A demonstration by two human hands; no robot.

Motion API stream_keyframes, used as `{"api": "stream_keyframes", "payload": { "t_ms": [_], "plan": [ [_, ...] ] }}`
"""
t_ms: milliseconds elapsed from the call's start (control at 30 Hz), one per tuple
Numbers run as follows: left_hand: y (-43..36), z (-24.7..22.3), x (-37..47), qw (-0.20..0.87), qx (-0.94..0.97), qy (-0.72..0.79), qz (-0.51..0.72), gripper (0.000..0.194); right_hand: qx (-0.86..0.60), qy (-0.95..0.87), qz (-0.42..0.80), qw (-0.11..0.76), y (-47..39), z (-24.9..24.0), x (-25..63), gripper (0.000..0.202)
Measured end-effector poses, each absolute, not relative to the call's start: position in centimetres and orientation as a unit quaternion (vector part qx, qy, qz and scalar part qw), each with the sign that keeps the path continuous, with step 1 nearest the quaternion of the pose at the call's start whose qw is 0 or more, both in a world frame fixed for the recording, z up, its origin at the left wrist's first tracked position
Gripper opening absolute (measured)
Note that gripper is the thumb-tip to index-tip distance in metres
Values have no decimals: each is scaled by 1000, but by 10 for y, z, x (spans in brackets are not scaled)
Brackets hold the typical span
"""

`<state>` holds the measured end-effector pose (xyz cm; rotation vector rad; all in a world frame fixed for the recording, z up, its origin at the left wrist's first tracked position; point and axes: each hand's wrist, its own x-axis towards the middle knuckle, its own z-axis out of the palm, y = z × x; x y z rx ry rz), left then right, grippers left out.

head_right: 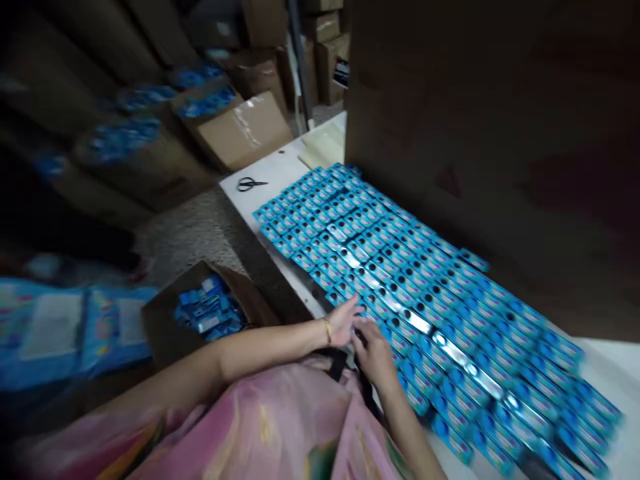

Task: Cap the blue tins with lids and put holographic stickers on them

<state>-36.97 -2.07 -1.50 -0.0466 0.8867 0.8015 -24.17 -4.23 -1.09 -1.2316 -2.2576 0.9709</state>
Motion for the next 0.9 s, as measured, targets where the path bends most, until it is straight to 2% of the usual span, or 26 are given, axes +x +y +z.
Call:
{"api": "stream_keyframes", "payload": {
  "t_ms": [200, 333, 433, 567, 733, 833, 900],
  "plan": [
    [-13, -10, -366, 844, 7, 354, 403, 72, -491, -737, 389, 254, -34, -18, -226, 26],
    [-4, -8, -374, 824, 53, 388, 409, 62, -585, -713, 295, 252, -4, -23, -200, 25],
    [-5, -13, -387, 812, 66, 410, 410, 58, -641, -714, 218, 176, 18, -25, -180, 24],
    [-13, -24, -402, 800, 72, 440, 402, 51, -702, -689, 176, 46, 34, -29, -173, 21],
    [-17, -27, -402, 784, 76, 465, 403, 45, -724, -664, 161, -89, 61, -31, -184, 39],
    [-15, -22, -395, 781, 83, 462, 412, 44, -732, -643, 187, -122, 82, -34, -187, 52],
    [-13, -19, -391, 782, 91, 460, 412, 42, -732, -645, 201, -88, 88, -36, -191, 51]
  ]
}}
